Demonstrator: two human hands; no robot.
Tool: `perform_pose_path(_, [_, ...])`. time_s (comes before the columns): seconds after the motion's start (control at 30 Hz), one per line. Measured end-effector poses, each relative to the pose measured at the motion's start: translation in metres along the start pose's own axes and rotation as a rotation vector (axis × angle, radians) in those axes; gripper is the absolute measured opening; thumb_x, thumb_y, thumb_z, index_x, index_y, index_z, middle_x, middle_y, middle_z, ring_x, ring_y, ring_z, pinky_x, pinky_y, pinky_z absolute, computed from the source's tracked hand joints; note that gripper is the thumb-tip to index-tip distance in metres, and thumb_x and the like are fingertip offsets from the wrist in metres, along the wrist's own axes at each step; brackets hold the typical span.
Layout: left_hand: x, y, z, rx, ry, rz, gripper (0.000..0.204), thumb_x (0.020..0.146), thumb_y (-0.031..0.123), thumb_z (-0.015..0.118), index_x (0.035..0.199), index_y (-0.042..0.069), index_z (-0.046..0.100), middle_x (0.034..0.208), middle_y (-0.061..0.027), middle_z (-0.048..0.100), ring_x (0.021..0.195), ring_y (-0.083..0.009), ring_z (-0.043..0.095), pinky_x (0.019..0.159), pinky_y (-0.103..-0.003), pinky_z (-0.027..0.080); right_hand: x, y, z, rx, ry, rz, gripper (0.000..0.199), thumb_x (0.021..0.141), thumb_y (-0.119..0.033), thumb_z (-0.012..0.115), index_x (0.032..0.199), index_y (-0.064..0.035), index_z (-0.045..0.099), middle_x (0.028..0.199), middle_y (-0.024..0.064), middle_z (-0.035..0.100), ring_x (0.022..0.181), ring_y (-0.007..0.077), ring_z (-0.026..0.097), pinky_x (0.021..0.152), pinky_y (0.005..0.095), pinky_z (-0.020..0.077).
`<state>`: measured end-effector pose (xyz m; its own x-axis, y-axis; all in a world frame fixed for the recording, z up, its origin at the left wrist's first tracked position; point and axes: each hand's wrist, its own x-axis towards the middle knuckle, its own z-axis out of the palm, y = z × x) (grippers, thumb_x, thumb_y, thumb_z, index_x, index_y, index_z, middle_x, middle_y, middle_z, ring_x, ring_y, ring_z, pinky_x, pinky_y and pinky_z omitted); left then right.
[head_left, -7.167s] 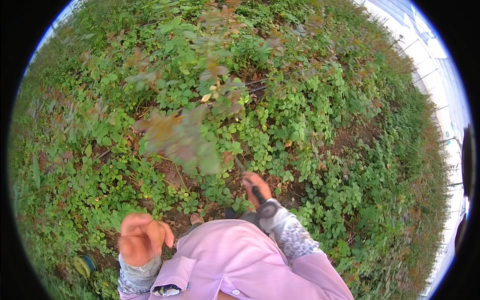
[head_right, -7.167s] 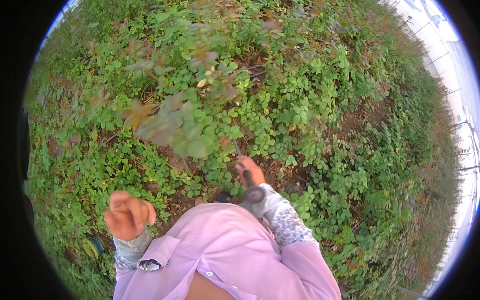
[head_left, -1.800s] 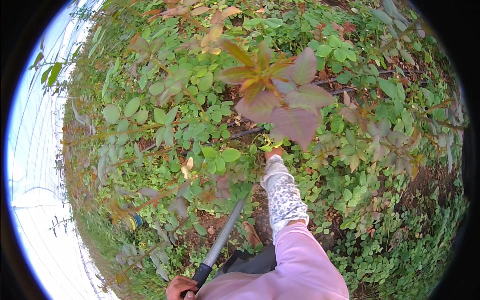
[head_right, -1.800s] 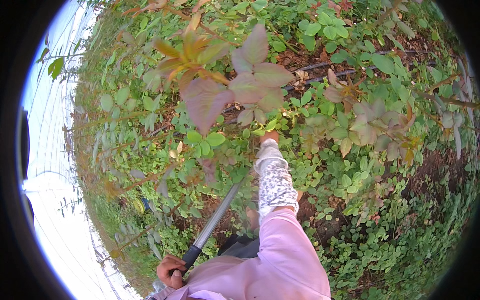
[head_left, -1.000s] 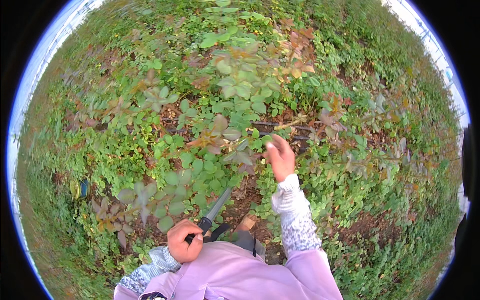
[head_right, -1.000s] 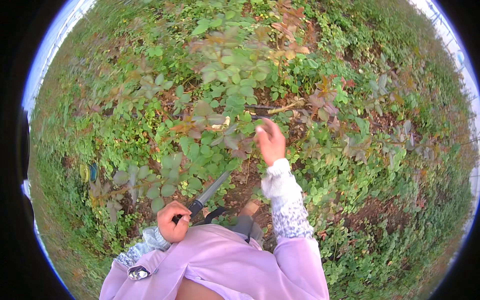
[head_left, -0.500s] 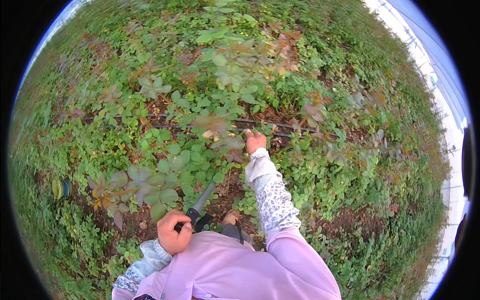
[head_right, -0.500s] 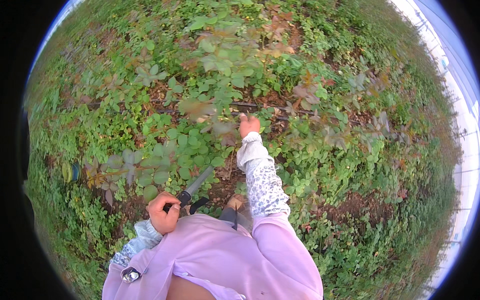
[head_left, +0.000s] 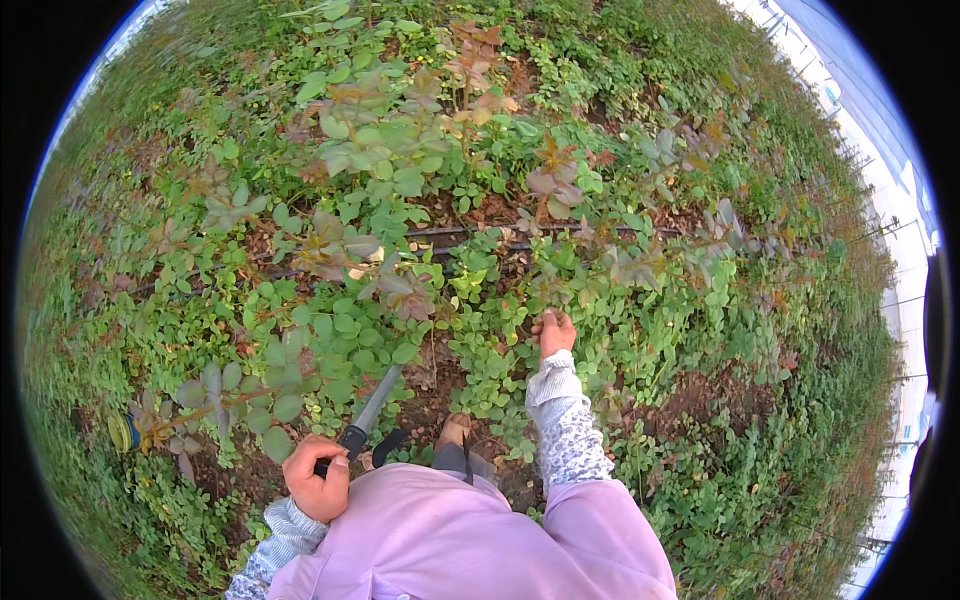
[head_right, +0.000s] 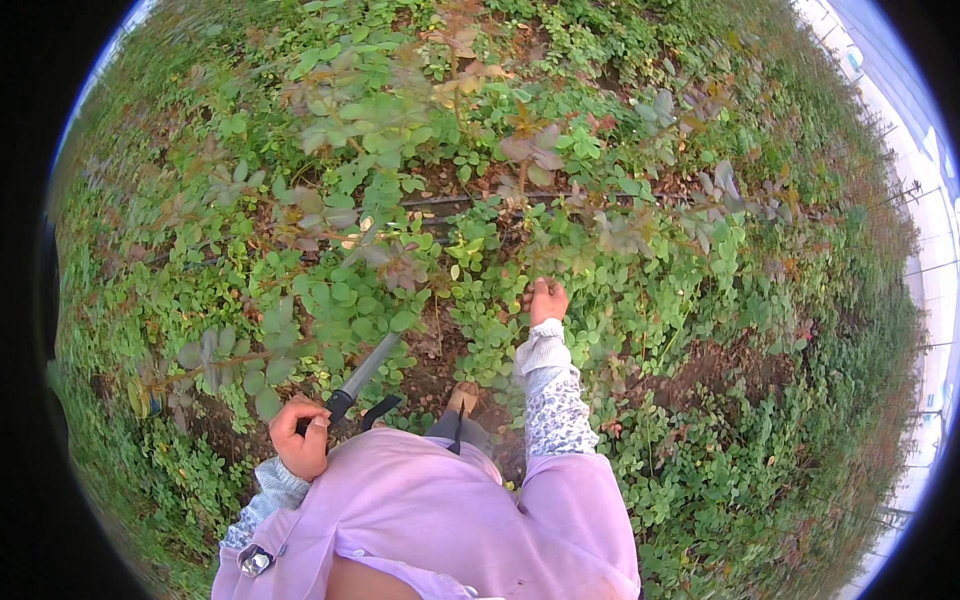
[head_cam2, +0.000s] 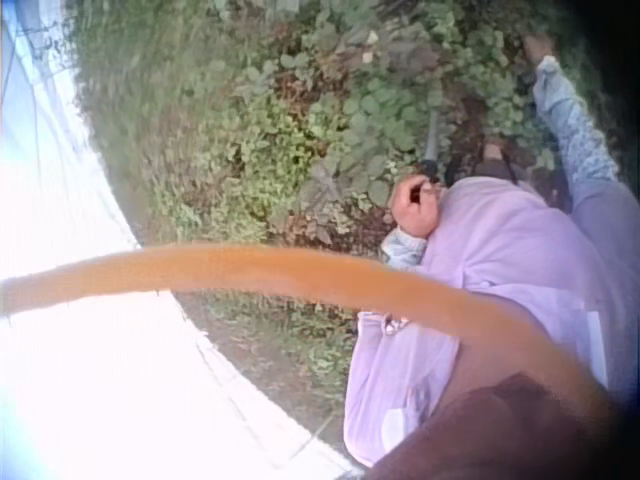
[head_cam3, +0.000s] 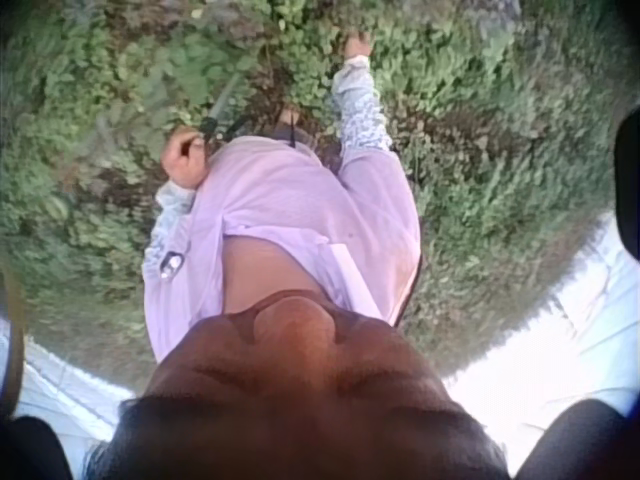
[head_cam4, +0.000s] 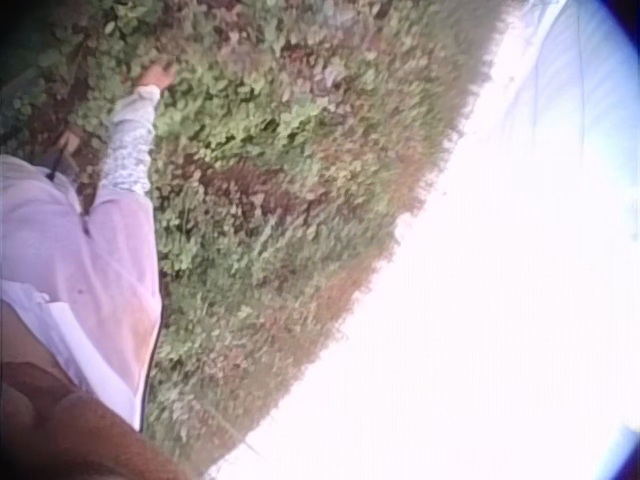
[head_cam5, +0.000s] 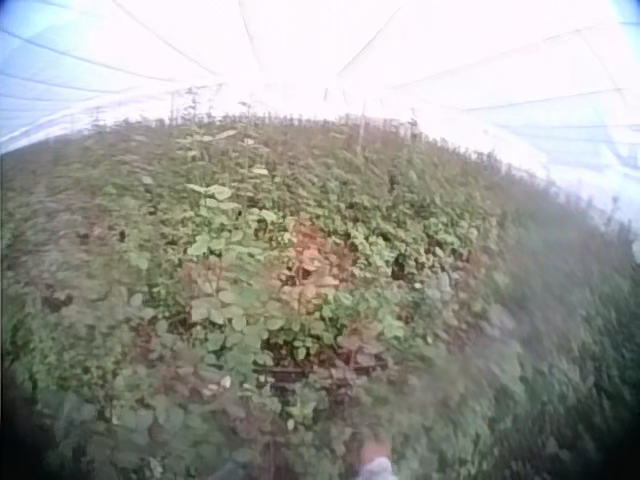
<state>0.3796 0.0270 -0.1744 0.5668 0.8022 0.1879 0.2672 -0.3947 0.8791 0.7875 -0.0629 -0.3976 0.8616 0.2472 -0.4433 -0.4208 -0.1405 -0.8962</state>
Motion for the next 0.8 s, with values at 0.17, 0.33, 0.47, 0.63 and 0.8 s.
perform_pose_path(0.17, [0.001,0.006,0.011,0.019,-0.006,-0.007,0.008,0.073,0.001,0.058,0.081,0.0,0.057,0.071,-0.0125,0.06,0.063,-0.0239,0.059,0.06,-0.033,0.047,0.029,-0.006,-0.002,-0.108,-0.068,-0.239,0.034,0.086,-0.008,0.056,0.12,-0.0031,0.055,0.096,0.0144,0.063,0.067,0.0181,0.062,0.055,0.031,0.0503])
perform_pose_path(0.33, [-0.001,0.012,0.019,0.069,0.004,0.009,0.008,0.074,0.002,0.058,0.082,0.001,0.057,0.071,-0.0126,0.06,0.063,-0.0238,0.059,0.06,-0.033,0.048,0.026,0.013,0.006,-0.768,-0.294,-0.707,0.04,0.083,-0.006,0.058,0.123,-0.0062,0.055,0.116,0.0187,0.058,0.107,0.0367,0.056,0.092,0.0399,0.0459])
perform_pose_path(0.47, [-0.004,0.016,0.02,0.085,0.001,-0.026,0.008,0.074,0.001,0.057,0.082,0.001,0.057,0.071,-0.0125,0.061,0.063,-0.0236,0.059,0.059,-0.032,0.048,0.007,0.03,0.006,-0.853,-0.31,-0.623,0.04,0.084,-0.01,0.057,0.123,-0.0071,0.053,0.114,0.019,0.058,0.105,0.037,0.056,0.091,0.0403,0.0456])
perform_pose_path(0.63, [-0.003,0.017,0.022,0.078,0.007,-0.001,0.01,0.074,0.0,0.058,0.084,0.001,0.057,0.072,-0.0125,0.061,0.064,-0.0241,0.06,0.059,-0.032,0.048,-0.004,0.033,-0.003,-0.766,-0.225,-0.519,0.033,0.086,-0.014,0.055,0.118,-0.0063,0.058,0.113,0.0176,0.06,0.101,0.0352,0.059,0.088,0.039,0.0472])
perform_pose_path(0.8, [-0.002,0.019,0.027,0.073,-0.023,0.022,0.012,0.073,-0.001,0.06,0.084,0.002,0.058,0.073,-0.013,0.062,0.064,-0.0248,0.06,0.06,-0.033,0.049,-0.005,0.04,-0.028,-0.613,-0.154,-0.403,0.025,0.086,-0.015,0.057,0.108,-0.0046,0.064,0.104,0.0157,0.066,0.093,0.0304,0.064,0.082,0.036,0.0501])
